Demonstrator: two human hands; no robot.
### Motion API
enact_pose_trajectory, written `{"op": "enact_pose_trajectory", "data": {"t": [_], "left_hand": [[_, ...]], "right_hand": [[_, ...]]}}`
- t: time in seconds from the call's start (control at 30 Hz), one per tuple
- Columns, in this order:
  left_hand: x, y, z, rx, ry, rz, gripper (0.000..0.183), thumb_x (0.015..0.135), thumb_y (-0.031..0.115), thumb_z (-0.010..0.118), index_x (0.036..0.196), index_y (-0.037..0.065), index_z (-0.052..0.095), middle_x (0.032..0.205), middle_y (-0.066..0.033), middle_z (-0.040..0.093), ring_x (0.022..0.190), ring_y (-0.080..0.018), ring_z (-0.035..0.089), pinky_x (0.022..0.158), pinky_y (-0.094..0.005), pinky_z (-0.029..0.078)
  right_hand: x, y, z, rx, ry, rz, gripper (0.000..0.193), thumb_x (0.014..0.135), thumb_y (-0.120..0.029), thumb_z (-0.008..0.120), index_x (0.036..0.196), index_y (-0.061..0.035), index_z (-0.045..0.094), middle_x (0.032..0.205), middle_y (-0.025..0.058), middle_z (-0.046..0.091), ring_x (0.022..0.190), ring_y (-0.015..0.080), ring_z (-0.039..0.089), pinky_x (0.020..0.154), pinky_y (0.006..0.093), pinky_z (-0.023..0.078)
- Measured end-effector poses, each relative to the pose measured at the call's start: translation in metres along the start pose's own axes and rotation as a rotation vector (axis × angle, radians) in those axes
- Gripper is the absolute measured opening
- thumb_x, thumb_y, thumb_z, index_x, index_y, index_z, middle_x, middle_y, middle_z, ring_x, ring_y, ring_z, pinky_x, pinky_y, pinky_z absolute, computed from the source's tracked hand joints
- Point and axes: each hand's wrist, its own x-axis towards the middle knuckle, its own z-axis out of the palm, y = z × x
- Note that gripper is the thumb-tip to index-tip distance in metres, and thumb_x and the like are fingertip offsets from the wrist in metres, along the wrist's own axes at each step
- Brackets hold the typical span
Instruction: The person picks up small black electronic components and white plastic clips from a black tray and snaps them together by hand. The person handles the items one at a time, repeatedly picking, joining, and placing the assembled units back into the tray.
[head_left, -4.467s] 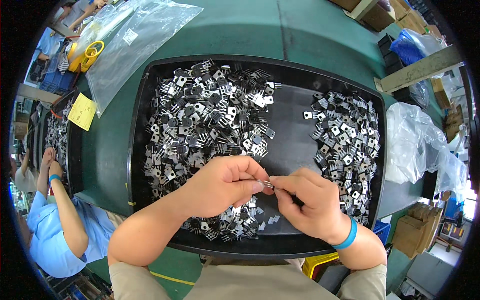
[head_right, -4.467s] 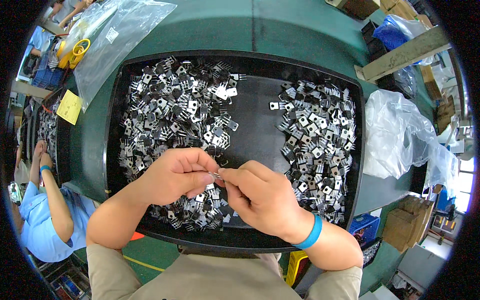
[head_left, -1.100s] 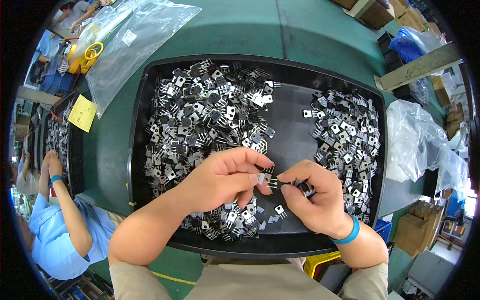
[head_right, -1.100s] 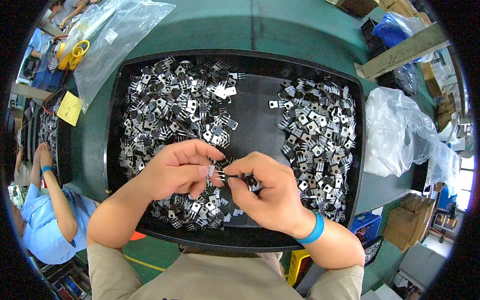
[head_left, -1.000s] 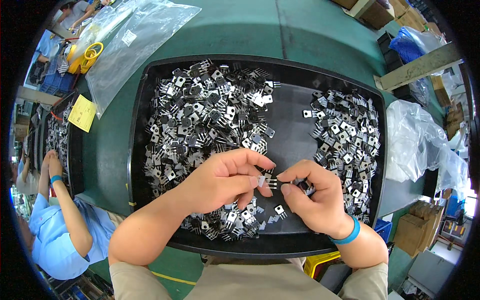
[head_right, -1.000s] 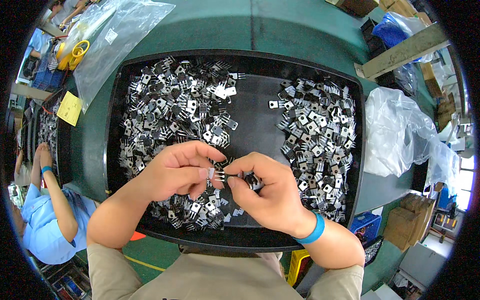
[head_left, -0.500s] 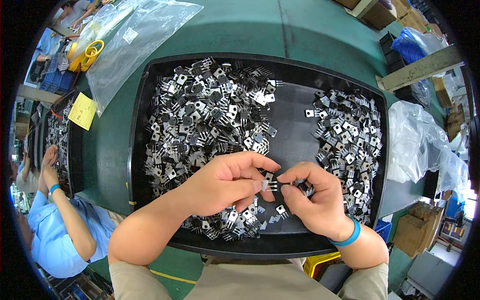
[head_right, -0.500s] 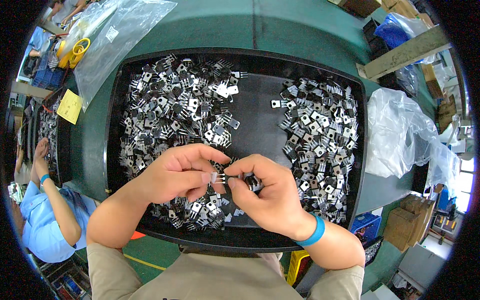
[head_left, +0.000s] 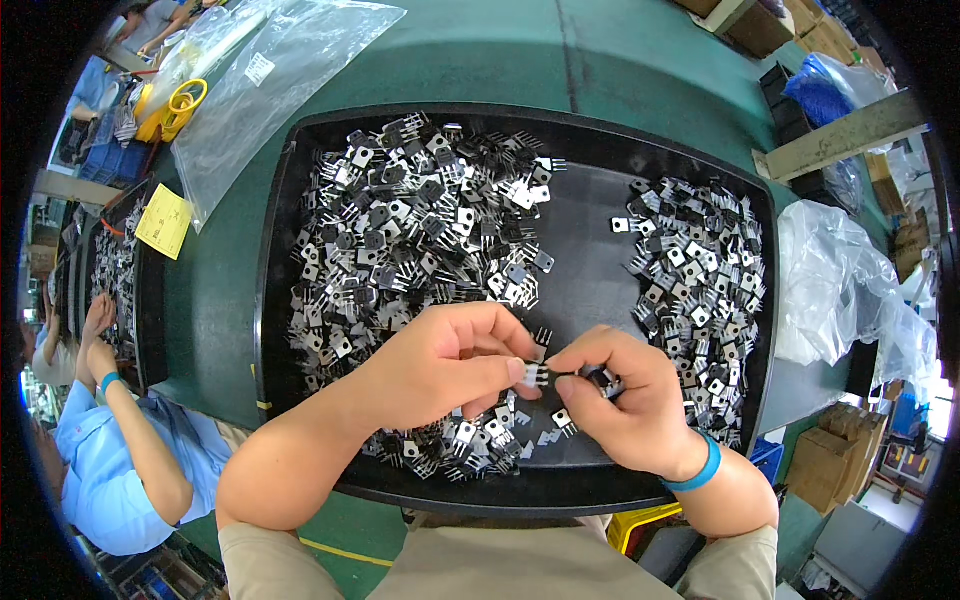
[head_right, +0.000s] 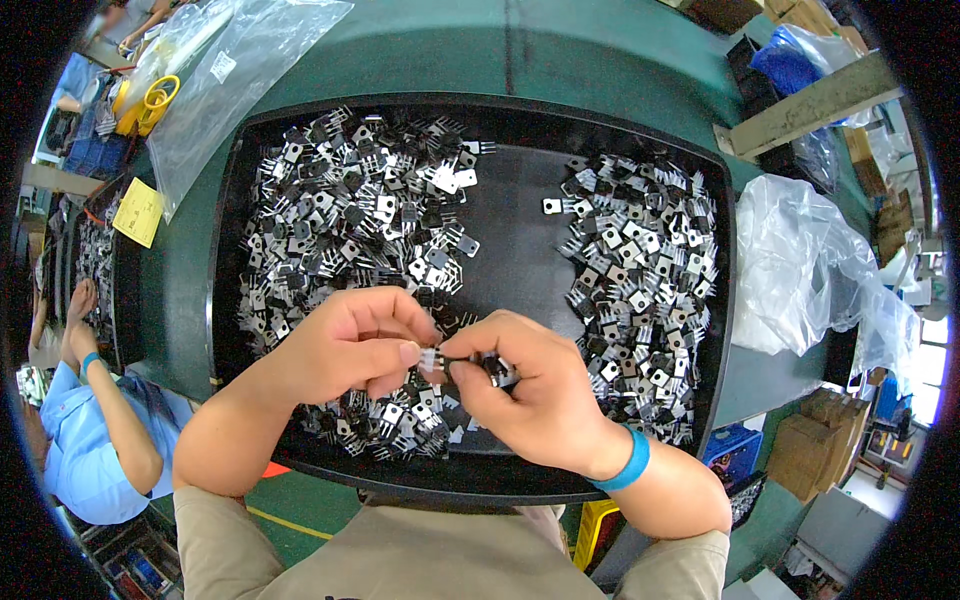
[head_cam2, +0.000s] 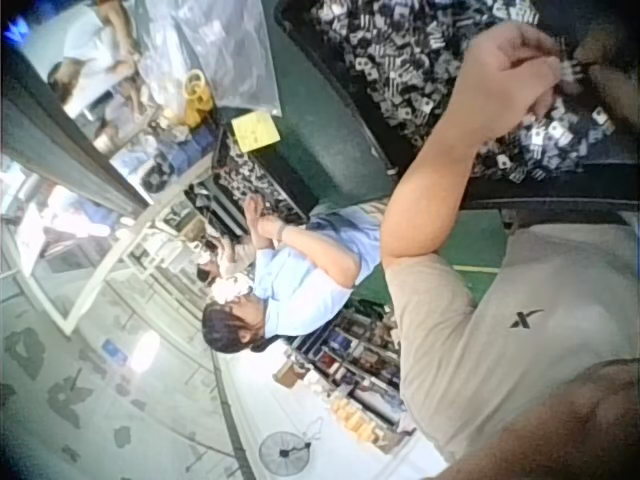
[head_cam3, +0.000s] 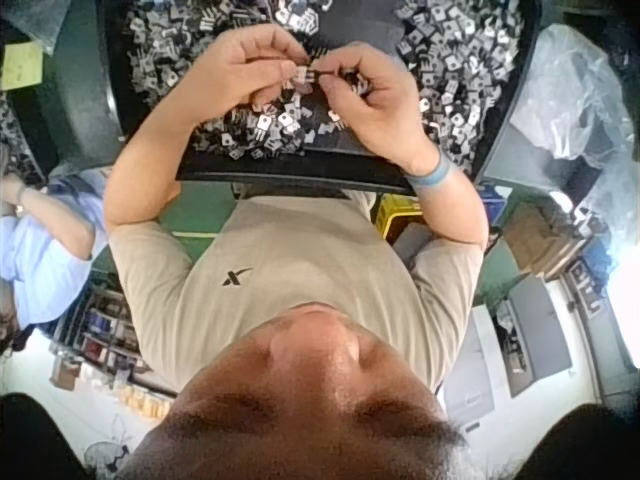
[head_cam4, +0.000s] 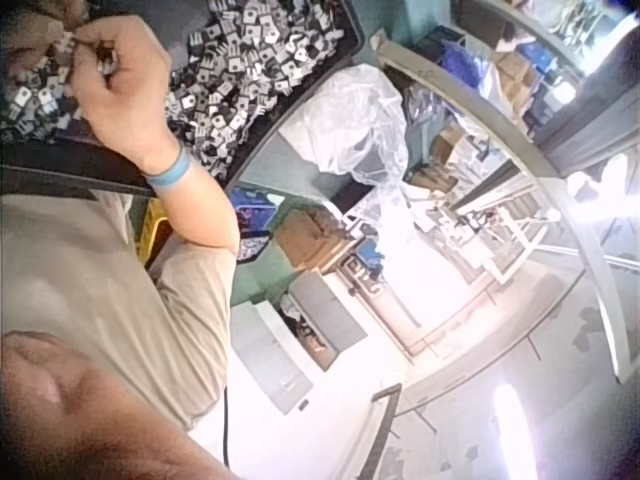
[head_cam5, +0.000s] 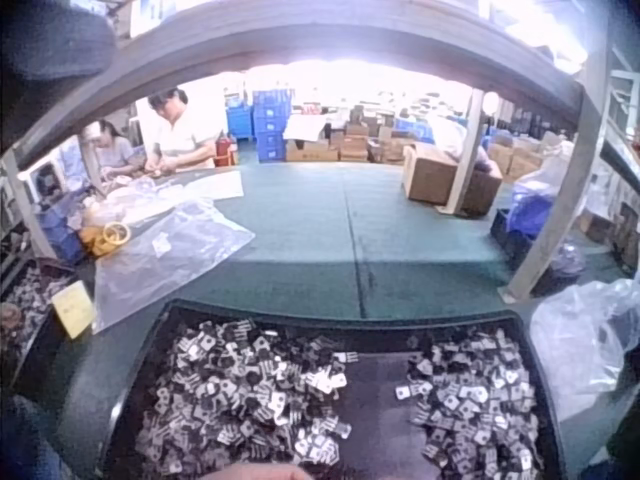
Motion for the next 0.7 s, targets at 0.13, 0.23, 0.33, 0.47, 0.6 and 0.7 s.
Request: {"op": "enact_pose_trajectory", "data": {"t": [0.13, 0.23, 0.33, 0.47, 0.6, 0.7], "left_hand": [[0.001, -0.003, 0.0, 0.072, -0.032, -0.028, 0.007, 0.088, 0.006, 0.059, 0.089, -0.001, 0.059, 0.078, -0.0082, 0.067, 0.053, -0.0042, 0.048, 0.047, -0.0196, 0.037], [-0.001, -0.004, 0.001, 0.118, -0.017, -0.055, 0.008, 0.088, 0.008, 0.06, 0.085, 0.0, 0.06, 0.076, -0.0066, 0.068, 0.054, -0.0026, 0.049, 0.047, -0.0195, 0.037], [-0.001, -0.007, 0.001, 0.165, -0.026, -0.055, 0.009, 0.087, 0.009, 0.061, 0.085, 0.0, 0.06, 0.076, -0.0058, 0.068, 0.055, -0.0015, 0.049, 0.047, -0.019, 0.037], [0.0, -0.004, 0.002, 0.199, -0.018, -0.024, 0.01, 0.087, 0.01, 0.062, 0.087, 0.0, 0.059, 0.076, -0.0063, 0.067, 0.055, -0.0024, 0.049, 0.047, -0.0189, 0.037], [0.0, 0.003, -0.001, -0.005, 0.052, -0.009, 0.011, 0.089, 0.011, 0.06, 0.093, 0.001, 0.059, 0.073, -0.0087, 0.065, 0.049, -0.0055, 0.047, 0.045, -0.019, 0.036], [0.0, 0.001, -0.004, -0.107, 0.097, 0.066, 0.012, 0.09, 0.012, 0.058, 0.094, 0.001, 0.058, 0.072, -0.009, 0.064, 0.049, -0.0055, 0.048, 0.044, -0.0183, 0.034]], "right_hand": [[0.001, 0.003, 0.001, -0.022, 0.033, -0.043, 0.016, 0.079, 0.003, 0.063, 0.094, -0.0017, 0.064, 0.084, 0.0109, 0.064, 0.076, 0.022, 0.063, 0.068, 0.0307, 0.048], [0.001, 0.007, 0.005, 0.003, -0.037, -0.064, 0.019, 0.078, 0.007, 0.061, 0.095, -0.0009, 0.063, 0.086, 0.0091, 0.063, 0.078, 0.0175, 0.06, 0.069, 0.0278, 0.045], [0.002, 0.007, 0.006, 0.002, -0.078, -0.048, 0.019, 0.079, 0.006, 0.061, 0.096, -0.0014, 0.063, 0.086, 0.0099, 0.063, 0.078, 0.0196, 0.061, 0.069, 0.0292, 0.046], [0.001, 0.005, 0.0, -0.007, -0.102, -0.014, 0.02, 0.08, 0.003, 0.062, 0.1, -0.0011, 0.063, 0.089, 0.0119, 0.064, 0.081, 0.023, 0.063, 0.072, 0.0307, 0.048], [0.001, -0.02, -0.012, -0.114, 0.036, -0.07, 0.026, 0.081, -0.003, 0.062, 0.107, 0.0012, 0.062, 0.098, 0.0144, 0.066, 0.089, 0.0259, 0.065, 0.079, 0.032, 0.049], [-0.005, -0.056, -0.036, -0.131, 0.095, -0.035, 0.023, 0.081, -0.001, 0.061, 0.103, 0.0004, 0.065, 0.092, 0.0111, 0.065, 0.084, 0.02, 0.062, 0.075, 0.0285, 0.047]]}}
